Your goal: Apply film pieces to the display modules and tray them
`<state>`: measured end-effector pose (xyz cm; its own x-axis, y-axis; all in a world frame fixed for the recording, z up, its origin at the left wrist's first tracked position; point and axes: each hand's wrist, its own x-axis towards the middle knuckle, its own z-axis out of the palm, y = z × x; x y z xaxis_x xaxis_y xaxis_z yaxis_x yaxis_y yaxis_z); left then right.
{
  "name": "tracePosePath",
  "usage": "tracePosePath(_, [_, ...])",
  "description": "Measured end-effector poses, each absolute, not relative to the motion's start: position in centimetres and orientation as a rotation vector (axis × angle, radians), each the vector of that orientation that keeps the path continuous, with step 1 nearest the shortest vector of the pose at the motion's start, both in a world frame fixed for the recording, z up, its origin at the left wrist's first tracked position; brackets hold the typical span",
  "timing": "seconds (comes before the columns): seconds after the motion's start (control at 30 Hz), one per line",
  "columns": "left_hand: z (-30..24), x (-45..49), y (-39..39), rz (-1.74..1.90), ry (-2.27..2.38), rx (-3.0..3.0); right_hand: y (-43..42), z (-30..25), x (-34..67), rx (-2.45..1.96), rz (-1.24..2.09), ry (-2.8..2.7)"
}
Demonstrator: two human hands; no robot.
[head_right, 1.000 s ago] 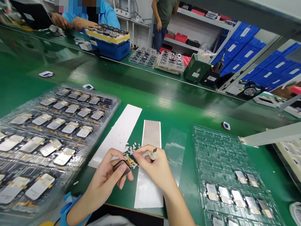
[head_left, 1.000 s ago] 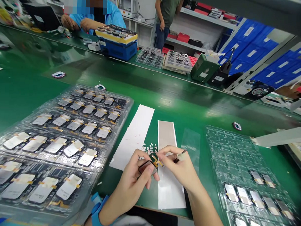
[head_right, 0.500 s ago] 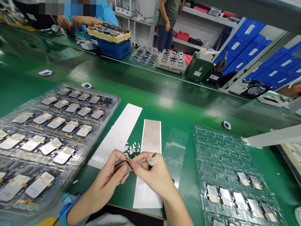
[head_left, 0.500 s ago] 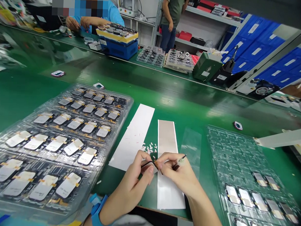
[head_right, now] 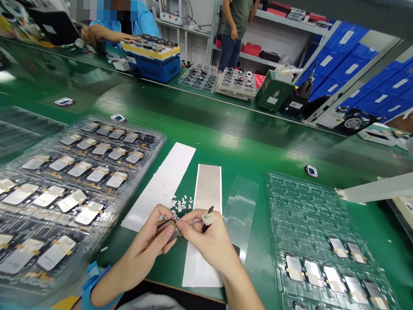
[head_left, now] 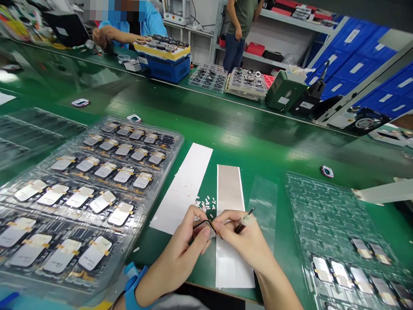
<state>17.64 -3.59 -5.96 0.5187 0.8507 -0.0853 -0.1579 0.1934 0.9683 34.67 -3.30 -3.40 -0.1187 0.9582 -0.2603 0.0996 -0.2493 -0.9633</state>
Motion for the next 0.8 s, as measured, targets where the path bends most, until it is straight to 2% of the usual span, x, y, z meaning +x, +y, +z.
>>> tracePosePath(0.23, [-5.39, 17.60, -3.61, 0.782, 0.738, 1.153, -3.41, -3.33, 34.45, -1.395, 1.441, -1.211])
tracePosePath(0.5, [-5.60, 17.83, -3.47, 0.783, 0.754, 1.162, -3.65, -3.05, 33.96, -1.377, 1.233, -1.266])
tracePosePath(0.8, [-5.73, 18.07, -3.54, 0.800, 0.761, 1.192, -3.56, -3.07, 34.23, -1.358, 1.243, -1.252])
